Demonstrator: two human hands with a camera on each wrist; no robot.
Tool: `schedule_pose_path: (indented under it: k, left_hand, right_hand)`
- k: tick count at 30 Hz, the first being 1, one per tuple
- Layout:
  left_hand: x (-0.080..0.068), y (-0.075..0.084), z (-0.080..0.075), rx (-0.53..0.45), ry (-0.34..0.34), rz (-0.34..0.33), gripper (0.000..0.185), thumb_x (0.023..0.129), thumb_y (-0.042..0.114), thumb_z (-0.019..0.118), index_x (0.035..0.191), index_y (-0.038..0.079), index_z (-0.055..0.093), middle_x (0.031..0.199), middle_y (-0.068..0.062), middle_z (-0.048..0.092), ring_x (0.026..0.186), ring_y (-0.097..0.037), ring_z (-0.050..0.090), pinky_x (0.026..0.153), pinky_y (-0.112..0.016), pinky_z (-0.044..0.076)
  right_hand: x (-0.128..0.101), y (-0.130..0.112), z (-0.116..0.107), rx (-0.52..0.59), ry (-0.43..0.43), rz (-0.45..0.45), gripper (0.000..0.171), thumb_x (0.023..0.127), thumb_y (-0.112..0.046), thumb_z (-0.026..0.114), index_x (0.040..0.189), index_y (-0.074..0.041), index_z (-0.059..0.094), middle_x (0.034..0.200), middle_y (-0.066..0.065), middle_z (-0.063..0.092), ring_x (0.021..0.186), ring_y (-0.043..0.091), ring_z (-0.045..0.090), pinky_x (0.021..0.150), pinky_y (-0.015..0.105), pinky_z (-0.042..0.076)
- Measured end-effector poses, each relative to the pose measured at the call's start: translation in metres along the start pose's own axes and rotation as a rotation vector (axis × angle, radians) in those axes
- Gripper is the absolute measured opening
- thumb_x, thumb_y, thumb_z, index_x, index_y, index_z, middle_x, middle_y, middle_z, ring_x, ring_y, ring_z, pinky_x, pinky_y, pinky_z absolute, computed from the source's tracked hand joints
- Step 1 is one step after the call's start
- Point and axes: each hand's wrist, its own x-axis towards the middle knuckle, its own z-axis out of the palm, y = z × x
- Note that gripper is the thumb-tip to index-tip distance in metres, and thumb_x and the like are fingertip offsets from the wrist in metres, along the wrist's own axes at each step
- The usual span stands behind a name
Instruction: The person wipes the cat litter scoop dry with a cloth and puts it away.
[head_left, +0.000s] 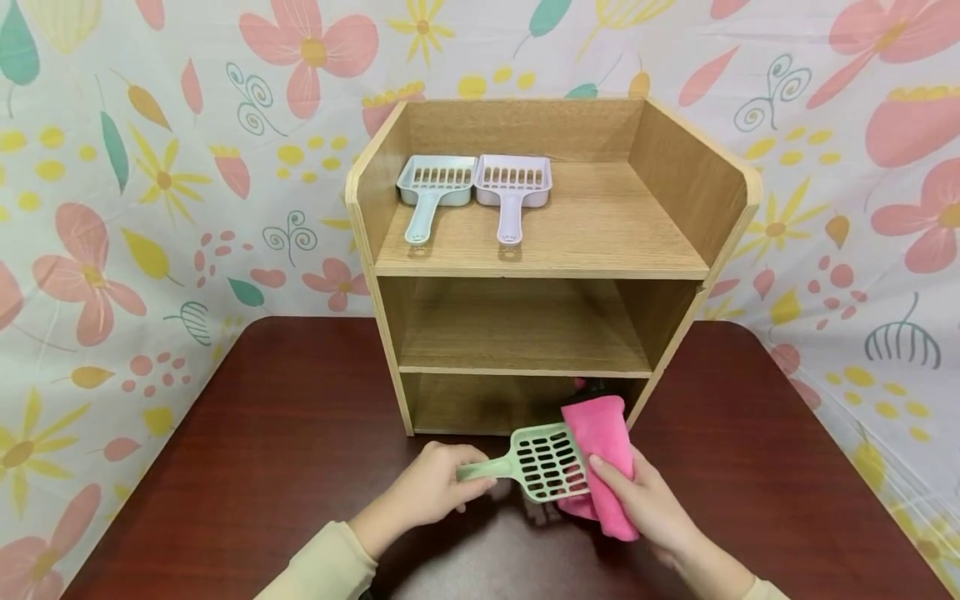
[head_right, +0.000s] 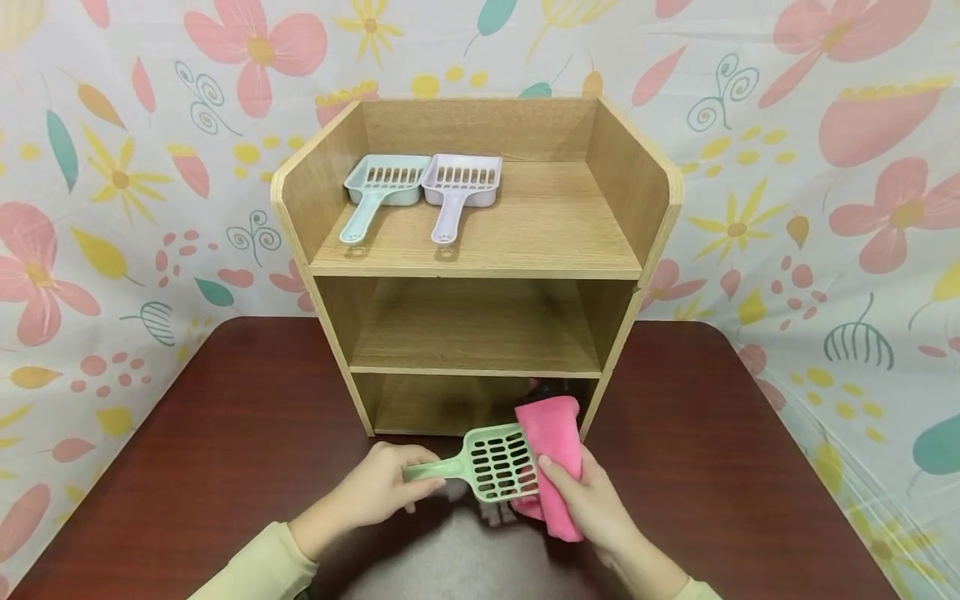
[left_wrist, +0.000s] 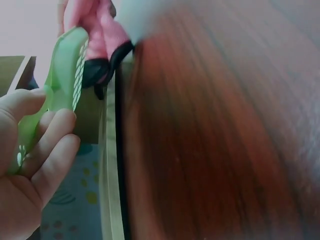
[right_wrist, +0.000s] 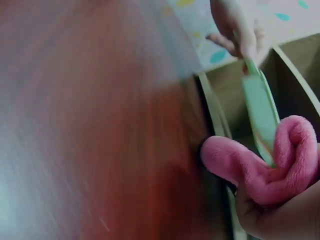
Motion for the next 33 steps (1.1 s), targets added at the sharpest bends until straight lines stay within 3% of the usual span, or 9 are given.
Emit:
schedule_pose_path:
  k: [2,6,8,12,18,23,27,33]
  left_hand:
    - [0.000,-0.001,-0.003,-0.006,-0.011,-0.004,0.012,0.087,0.019,0.067,0.091,0.008,0.069,0.070,-0.005,0.070,0.042,0.002,0.052,0.040,-0.017,0.045]
    - [0.001,0.000,-0.005,0.002,-0.008,-0.010,0.012,0.086,0.020,0.069,0.089,0.009,0.068,0.067,-0.001,0.069,0.042,0.002,0.053,0.040,-0.018,0.045]
    - [0.001,0.001,-0.006,0.004,-0.002,-0.016,0.014,0.084,0.021,0.071,0.088,0.009,0.067,0.065,0.001,0.067,0.042,0.002,0.053,0.040,-0.018,0.045]
    - [0.002,0.005,-0.006,-0.007,0.017,-0.017,0.014,0.081,0.020,0.074,0.086,0.009,0.066,0.064,0.001,0.066,0.043,0.001,0.054,0.041,-0.019,0.046]
    - [0.003,0.010,-0.003,0.002,0.033,0.021,0.011,0.083,0.016,0.072,0.088,0.008,0.066,0.066,0.000,0.066,0.044,0.003,0.054,0.041,-0.016,0.045]
    - [0.005,0.011,-0.002,0.151,0.051,0.152,0.012,0.082,0.019,0.073,0.087,0.010,0.067,0.066,0.004,0.064,0.051,0.009,0.048,0.048,-0.010,0.042]
    - [0.006,0.005,-0.003,0.283,0.110,0.261,0.013,0.079,0.019,0.076,0.085,0.013,0.066,0.068,0.008,0.063,0.058,0.007,0.046,0.056,-0.009,0.041]
    - [0.007,0.003,-0.007,0.298,0.138,0.275,0.014,0.077,0.020,0.077,0.085,0.014,0.066,0.071,0.009,0.064,0.061,0.004,0.048,0.057,-0.010,0.041]
  right_hand:
    - [-0.001,-0.005,-0.006,-0.130,-0.026,-0.085,0.047,0.098,-0.021,0.052,0.132,0.000,0.029,0.104,0.019,0.062,0.083,0.035,0.068,0.076,0.046,0.056]
    - [-0.005,-0.018,-0.013,-0.605,0.098,-0.278,0.040,0.093,-0.022,0.061,0.125,-0.002,0.049,0.101,0.014,0.055,0.081,0.009,0.059,0.067,0.027,0.054]
    - [-0.007,-0.024,-0.013,-0.805,0.144,-0.356,0.038,0.090,-0.024,0.065,0.121,-0.006,0.056,0.102,0.009,0.054,0.083,0.005,0.054,0.066,0.023,0.050]
    - [-0.007,-0.033,-0.012,-1.034,0.105,-0.501,0.041,0.086,-0.030,0.069,0.121,-0.013,0.060,0.105,-0.001,0.055,0.088,0.004,0.051,0.070,0.024,0.047]
    - [-0.003,-0.037,-0.002,-1.322,0.095,-0.738,0.064,0.077,-0.031,0.077,0.134,-0.016,0.052,0.120,0.003,0.057,0.108,0.020,0.053,0.087,0.043,0.046]
    - [0.002,-0.040,0.008,-1.442,0.061,-0.866,0.063,0.073,-0.018,0.078,0.131,-0.021,0.055,0.113,-0.001,0.058,0.103,0.023,0.055,0.082,0.046,0.048]
    - [0.001,-0.045,0.009,-1.423,-0.025,-0.925,0.055,0.070,-0.005,0.074,0.122,-0.018,0.062,0.110,-0.004,0.060,0.110,0.027,0.057,0.095,0.045,0.043]
    - [-0.001,-0.051,0.009,-1.410,-0.138,-0.979,0.059,0.068,0.002,0.068,0.121,-0.020,0.063,0.108,-0.008,0.060,0.109,0.020,0.057,0.100,0.043,0.039]
